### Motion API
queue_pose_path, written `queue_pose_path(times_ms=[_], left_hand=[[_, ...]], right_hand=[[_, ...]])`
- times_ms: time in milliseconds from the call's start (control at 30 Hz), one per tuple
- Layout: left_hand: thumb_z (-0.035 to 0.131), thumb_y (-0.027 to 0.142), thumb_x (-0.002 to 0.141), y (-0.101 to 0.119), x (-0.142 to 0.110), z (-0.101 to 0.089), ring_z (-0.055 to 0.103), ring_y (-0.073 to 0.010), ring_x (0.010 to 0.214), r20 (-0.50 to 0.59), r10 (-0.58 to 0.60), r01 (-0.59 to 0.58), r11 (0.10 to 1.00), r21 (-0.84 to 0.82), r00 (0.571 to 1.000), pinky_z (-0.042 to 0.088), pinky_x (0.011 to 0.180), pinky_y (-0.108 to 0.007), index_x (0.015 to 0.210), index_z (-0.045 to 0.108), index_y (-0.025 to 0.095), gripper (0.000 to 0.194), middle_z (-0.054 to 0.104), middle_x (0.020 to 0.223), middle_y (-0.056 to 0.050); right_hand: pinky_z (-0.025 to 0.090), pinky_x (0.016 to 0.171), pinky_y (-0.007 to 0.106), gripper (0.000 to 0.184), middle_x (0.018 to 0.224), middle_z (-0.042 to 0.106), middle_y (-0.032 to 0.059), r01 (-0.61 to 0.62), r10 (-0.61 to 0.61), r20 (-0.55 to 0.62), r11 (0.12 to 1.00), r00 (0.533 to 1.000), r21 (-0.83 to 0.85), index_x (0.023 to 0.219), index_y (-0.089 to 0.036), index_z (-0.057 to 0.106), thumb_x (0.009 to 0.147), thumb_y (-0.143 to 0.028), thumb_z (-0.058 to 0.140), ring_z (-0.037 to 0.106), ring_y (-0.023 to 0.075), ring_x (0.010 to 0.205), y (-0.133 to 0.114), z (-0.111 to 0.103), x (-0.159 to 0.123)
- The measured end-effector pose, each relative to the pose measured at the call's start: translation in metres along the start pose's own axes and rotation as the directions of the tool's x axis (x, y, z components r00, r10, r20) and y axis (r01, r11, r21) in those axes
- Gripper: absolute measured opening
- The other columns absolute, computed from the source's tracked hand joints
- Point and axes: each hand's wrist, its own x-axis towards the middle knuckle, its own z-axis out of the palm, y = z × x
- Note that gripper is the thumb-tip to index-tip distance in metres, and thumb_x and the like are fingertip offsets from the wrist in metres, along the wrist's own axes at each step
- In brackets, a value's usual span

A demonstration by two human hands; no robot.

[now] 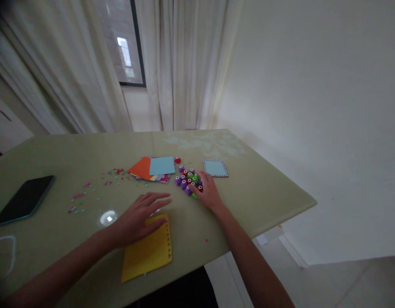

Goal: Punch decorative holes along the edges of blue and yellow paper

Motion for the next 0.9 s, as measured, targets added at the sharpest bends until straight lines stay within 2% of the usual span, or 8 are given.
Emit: queue_pose_path(times_ms=[133, 200, 333, 433, 533, 700, 800, 900], left_hand=[[0.074, 0.06, 0.094, -0.009, 0.069, 0.012, 0.034, -0.0394, 0.163, 0.035, -0.053, 0.051, 0.997, 0.058, 0.998, 0.027, 0.131, -0.06, 0.169, 0.036, 0.022, 0.093, 0.035, 0.177, -0.019], [0.076, 0.069, 0.089, -0.016, 0.099, 0.022, 0.031, -0.0429, 0.164, 0.037, -0.086, 0.083, 0.994, 0.071, 0.996, 0.028, 0.13, -0.061, 0.17, 0.034, 0.015, 0.106, 0.029, 0.178, -0.025], [0.082, 0.075, 0.079, -0.026, 0.132, 0.047, 0.034, -0.0462, 0.161, 0.042, -0.129, 0.125, 0.989, 0.078, 0.991, 0.032, 0.128, -0.058, 0.167, 0.035, 0.01, 0.119, 0.034, 0.174, -0.029], [0.079, 0.073, 0.083, -0.024, 0.135, 0.061, 0.039, -0.0457, 0.158, 0.011, -0.15, 0.149, 0.986, 0.073, 0.989, 0.035, 0.126, -0.057, 0.165, 0.038, 0.012, 0.11, 0.039, 0.172, -0.028], [0.079, 0.072, 0.085, -0.017, 0.131, 0.066, 0.048, -0.0451, 0.148, -0.038, -0.174, 0.176, 0.982, 0.068, 0.984, 0.04, 0.121, -0.058, 0.159, 0.044, 0.016, 0.1, 0.047, 0.164, -0.024], [0.083, 0.071, 0.083, -0.008, 0.123, 0.062, 0.054, -0.0431, 0.137, -0.078, -0.192, 0.198, 0.977, 0.074, 0.978, 0.044, 0.117, -0.056, 0.148, 0.054, 0.018, 0.088, 0.053, 0.151, -0.021], [0.083, 0.07, 0.083, -0.007, 0.117, 0.059, 0.056, -0.0429, 0.134, -0.076, -0.193, 0.199, 0.977, 0.077, 0.978, 0.046, 0.115, -0.056, 0.139, 0.06, 0.018, 0.08, 0.055, 0.145, -0.021], [0.082, 0.068, 0.086, -0.01, 0.109, 0.057, 0.057, -0.0414, 0.129, -0.071, -0.183, 0.188, 0.979, 0.076, 0.981, 0.048, 0.113, -0.056, 0.13, 0.064, 0.016, 0.071, 0.058, 0.138, -0.02]], right_hand=[[0.033, 0.13, 0.055, 0.057, 0.159, 0.058, 0.0206, 0.015, -0.015, -0.004, 1.0, 1.0, 0.019, 0.149, -0.017, 0.062, 0.105, -0.052, 0.055, 0.049, 0.0318, 0.153, 0.007, 0.017, 0.025], [0.035, 0.129, 0.054, 0.051, 0.157, 0.061, 0.0195, 0.035, -0.035, 0.007, 0.999, 0.999, 0.025, 0.147, -0.018, 0.065, 0.106, -0.046, 0.054, 0.052, 0.0302, 0.15, 0.007, 0.023, 0.037], [0.043, 0.123, 0.05, 0.042, 0.147, 0.07, 0.0184, 0.087, -0.089, 0.047, 0.995, 0.995, 0.048, 0.135, -0.018, 0.073, 0.104, -0.039, 0.055, 0.062, 0.0283, 0.139, 0.006, 0.026, 0.046], [0.046, 0.119, 0.046, 0.036, 0.138, 0.074, 0.0169, 0.103, -0.106, 0.054, 0.993, 0.993, 0.063, 0.126, -0.017, 0.076, 0.104, -0.036, 0.053, 0.065, 0.0263, 0.132, 0.006, 0.023, 0.043], [0.049, 0.114, 0.041, 0.033, 0.124, 0.077, 0.0146, 0.101, -0.104, 0.046, 0.993, 0.994, 0.068, 0.117, -0.017, 0.076, 0.105, -0.037, 0.053, 0.068, 0.0243, 0.121, 0.004, 0.019, 0.038], [0.049, 0.11, 0.038, 0.031, 0.124, 0.077, 0.0142, 0.085, -0.087, 0.043, 0.995, 0.995, 0.048, 0.114, -0.017, 0.074, 0.106, -0.039, 0.054, 0.069, 0.0245, 0.119, -0.003, 0.016, 0.031], [0.048, 0.11, 0.037, 0.03, 0.125, 0.076, 0.014, 0.071, -0.071, 0.04, 0.997, 0.997, 0.006, 0.111, -0.018, 0.074, 0.107, -0.041, 0.054, 0.068, 0.0251, 0.121, -0.01, 0.017, 0.025], [0.048, 0.104, 0.037, 0.033, 0.118, 0.076, 0.0137, 0.037, -0.036, 0.017, 0.998, 0.999, -0.06, 0.11, -0.017, 0.073, 0.108, -0.042, 0.052, 0.068, 0.026, 0.115, -0.022, 0.019, 0.017]])
